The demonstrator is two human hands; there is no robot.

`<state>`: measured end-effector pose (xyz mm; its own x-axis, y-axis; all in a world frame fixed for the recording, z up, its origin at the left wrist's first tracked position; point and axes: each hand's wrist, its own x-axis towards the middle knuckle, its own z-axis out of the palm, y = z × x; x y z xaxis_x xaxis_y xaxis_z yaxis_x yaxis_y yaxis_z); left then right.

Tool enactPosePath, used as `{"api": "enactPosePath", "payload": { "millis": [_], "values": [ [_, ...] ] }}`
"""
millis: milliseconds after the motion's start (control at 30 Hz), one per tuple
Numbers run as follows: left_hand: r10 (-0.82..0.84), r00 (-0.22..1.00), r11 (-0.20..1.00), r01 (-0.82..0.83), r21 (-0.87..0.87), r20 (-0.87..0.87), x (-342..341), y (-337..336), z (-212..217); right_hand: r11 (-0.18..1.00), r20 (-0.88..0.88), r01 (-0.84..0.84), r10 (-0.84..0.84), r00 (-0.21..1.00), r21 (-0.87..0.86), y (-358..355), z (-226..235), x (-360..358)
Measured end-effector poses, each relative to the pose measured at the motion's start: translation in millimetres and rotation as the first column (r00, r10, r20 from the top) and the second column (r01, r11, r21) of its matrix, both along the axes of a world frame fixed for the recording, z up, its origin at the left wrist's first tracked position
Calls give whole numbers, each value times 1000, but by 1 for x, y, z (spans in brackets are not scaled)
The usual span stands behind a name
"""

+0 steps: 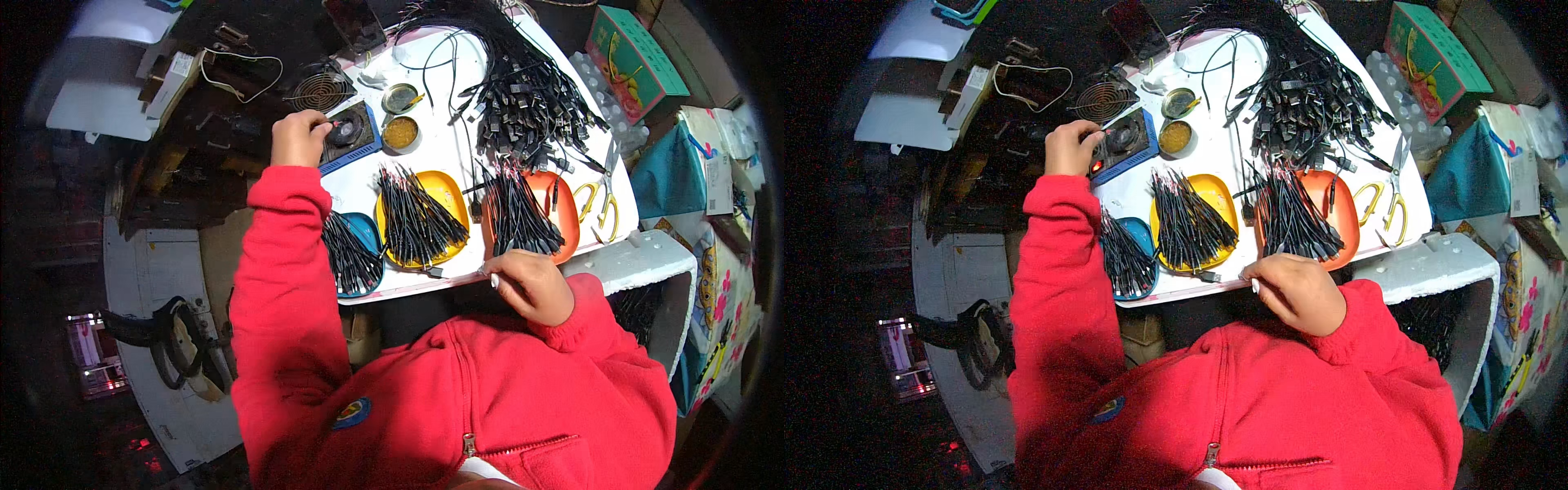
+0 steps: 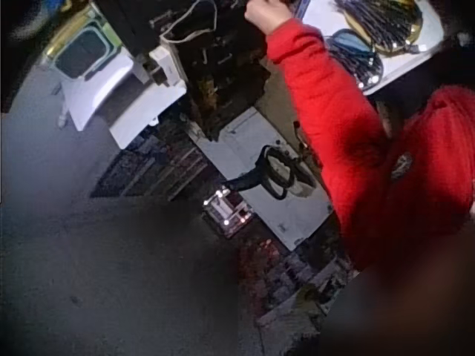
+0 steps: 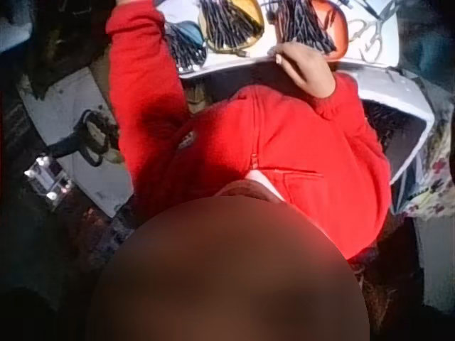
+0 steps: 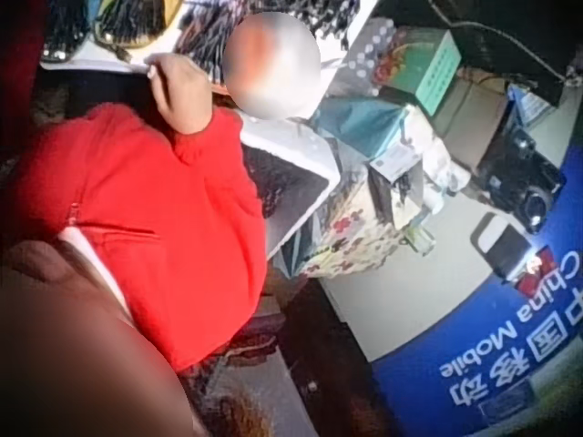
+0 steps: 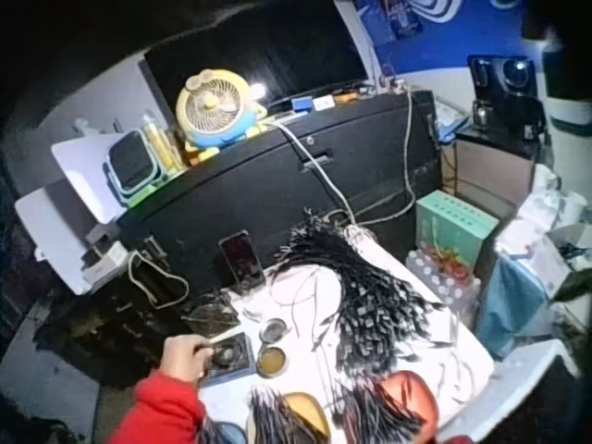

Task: The person repeatedly picks small black wire components from a tray, attaches a small white piece to the end, and places the finished item into a white box. The process is repeated continuously throughout the clip.

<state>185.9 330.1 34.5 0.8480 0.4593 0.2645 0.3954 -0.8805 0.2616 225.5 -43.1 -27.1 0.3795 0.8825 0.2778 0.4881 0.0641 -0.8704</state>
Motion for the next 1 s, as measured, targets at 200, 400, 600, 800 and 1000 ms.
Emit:
{"api": "enactPosePath", "payload": {
  "millis": [200, 400, 600, 800, 1000],
  "values": [
    [232, 862, 239, 399, -885, 451, -68, -72, 51, 993, 10, 44, -45, 999, 108, 12, 24, -14],
    [315, 730, -141, 668, -730, 607, -92, -191, 67, 937, 15, -6, 1, 1000, 348, 31, 58, -54],
    [149, 718, -257, 692, -674, 680, -85, -252, 58, 969, -78, 97, -82, 994, 226, -47, 71, -64],
    [64, 856, -158, 517, -841, 514, -113, -225, 19, 840, -518, 526, -393, 760, 134, -229, 121, -67],
    [265, 918, -115, 333, -936, 294, -159, -202, -44, 578, -198, 670, -806, 558, -465, -322, 26, -48]
  ]
}}
